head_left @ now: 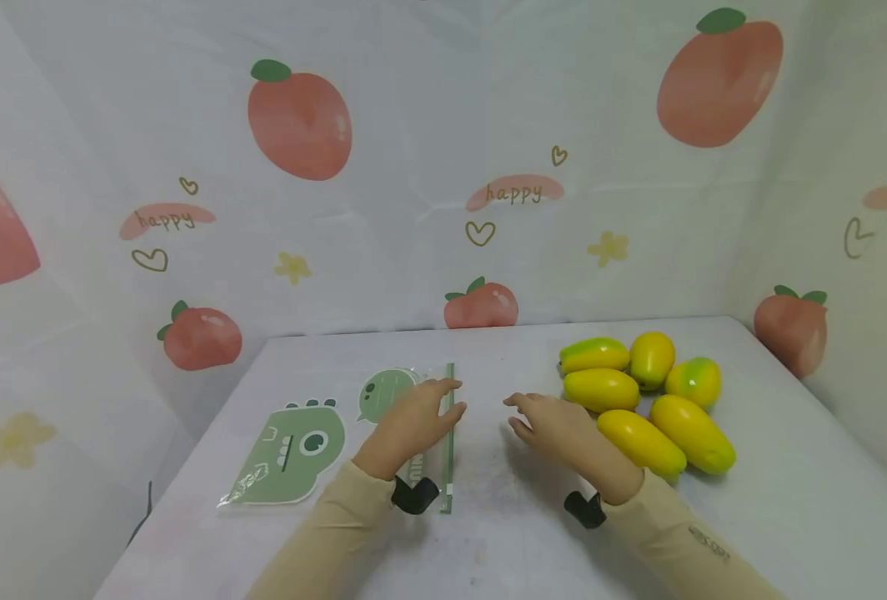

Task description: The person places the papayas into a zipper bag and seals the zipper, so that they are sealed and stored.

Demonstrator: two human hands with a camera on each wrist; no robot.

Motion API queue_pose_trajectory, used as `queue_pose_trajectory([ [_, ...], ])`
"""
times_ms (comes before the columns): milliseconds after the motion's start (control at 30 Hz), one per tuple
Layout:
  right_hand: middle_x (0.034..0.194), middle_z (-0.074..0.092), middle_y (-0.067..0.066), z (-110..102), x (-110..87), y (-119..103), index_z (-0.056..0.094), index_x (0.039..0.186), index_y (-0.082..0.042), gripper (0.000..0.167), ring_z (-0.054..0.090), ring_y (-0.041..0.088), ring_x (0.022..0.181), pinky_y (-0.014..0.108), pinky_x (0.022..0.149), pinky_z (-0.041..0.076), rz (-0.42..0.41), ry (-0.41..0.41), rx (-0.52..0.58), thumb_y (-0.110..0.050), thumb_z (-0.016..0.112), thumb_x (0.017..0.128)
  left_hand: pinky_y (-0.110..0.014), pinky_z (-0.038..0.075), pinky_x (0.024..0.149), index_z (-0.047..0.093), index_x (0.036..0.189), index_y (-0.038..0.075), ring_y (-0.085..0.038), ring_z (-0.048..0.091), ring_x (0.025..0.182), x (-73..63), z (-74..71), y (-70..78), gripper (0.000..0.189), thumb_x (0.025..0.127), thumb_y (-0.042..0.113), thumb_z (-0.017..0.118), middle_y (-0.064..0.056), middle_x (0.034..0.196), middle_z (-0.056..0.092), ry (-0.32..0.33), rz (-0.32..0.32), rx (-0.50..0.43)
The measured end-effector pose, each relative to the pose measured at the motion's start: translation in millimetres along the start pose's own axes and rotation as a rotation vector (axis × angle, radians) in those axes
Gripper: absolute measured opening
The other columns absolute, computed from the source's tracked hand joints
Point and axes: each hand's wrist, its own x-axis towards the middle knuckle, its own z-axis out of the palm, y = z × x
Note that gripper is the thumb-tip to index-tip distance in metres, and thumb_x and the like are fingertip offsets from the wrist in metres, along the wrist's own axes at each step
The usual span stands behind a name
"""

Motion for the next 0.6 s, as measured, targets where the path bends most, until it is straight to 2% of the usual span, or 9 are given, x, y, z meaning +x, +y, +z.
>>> queue_pose_trajectory([
  [100,0.104,0.072,0.002,-4,8.7,-1,0.064,0.119,-0.016,0.028,0.068,0.017,0.086,0.028,0.064,0.056,0.005,-0.029,0.098,-0.025,0.062,0.093,-0.047,0.050,0.096,0.059,0.131,0.011,-0.029,0.059,0.120,0.9,-6.9,-0.9,0.041,0.096,0.032,0.055,-0.012,0.129,0.062,0.030,-0.003,-0.027],
  [233,0.105,0.071,0.002,-7,22.4,-3,0.065,0.119,-0.014,0.026,0.067,0.018,0.093,0.035,0.079,0.057,0.022,-0.058,0.267,-0.022,0.060,0.094,-0.047,0.054,0.089,0.062,0.127,0.011,-0.029,0.063,0.110,3.1,-12.1,-4.9,0.036,0.096,0.028,0.056,-0.012,0.119,0.067,0.075,0.001,-0.119],
  [433,0.109,0.069,0.006,-5,39.8,-7,0.065,0.120,-0.011,0.027,0.066,0.023,0.098,0.038,0.084,0.057,0.051,-0.135,0.496,-0.018,0.056,0.096,-0.044,0.055,0.086,0.065,0.120,0.012,-0.027,0.065,0.106,9.2,-10.5,-14.1,0.027,0.096,0.020,0.055,-0.008,0.110,0.069,0.127,-0.059,-0.350],
  [600,0.105,0.069,0.008,10,52.1,-11,0.066,0.118,-0.007,0.026,0.064,0.023,0.095,0.036,0.080,0.056,0.077,-0.168,0.583,-0.015,0.058,0.094,-0.037,0.056,0.076,0.067,0.115,0.012,-0.026,0.066,0.099,17.7,-1.8,-23.6,0.026,0.093,0.017,0.055,-0.007,0.103,0.070,0.165,-0.118,-0.372],
])
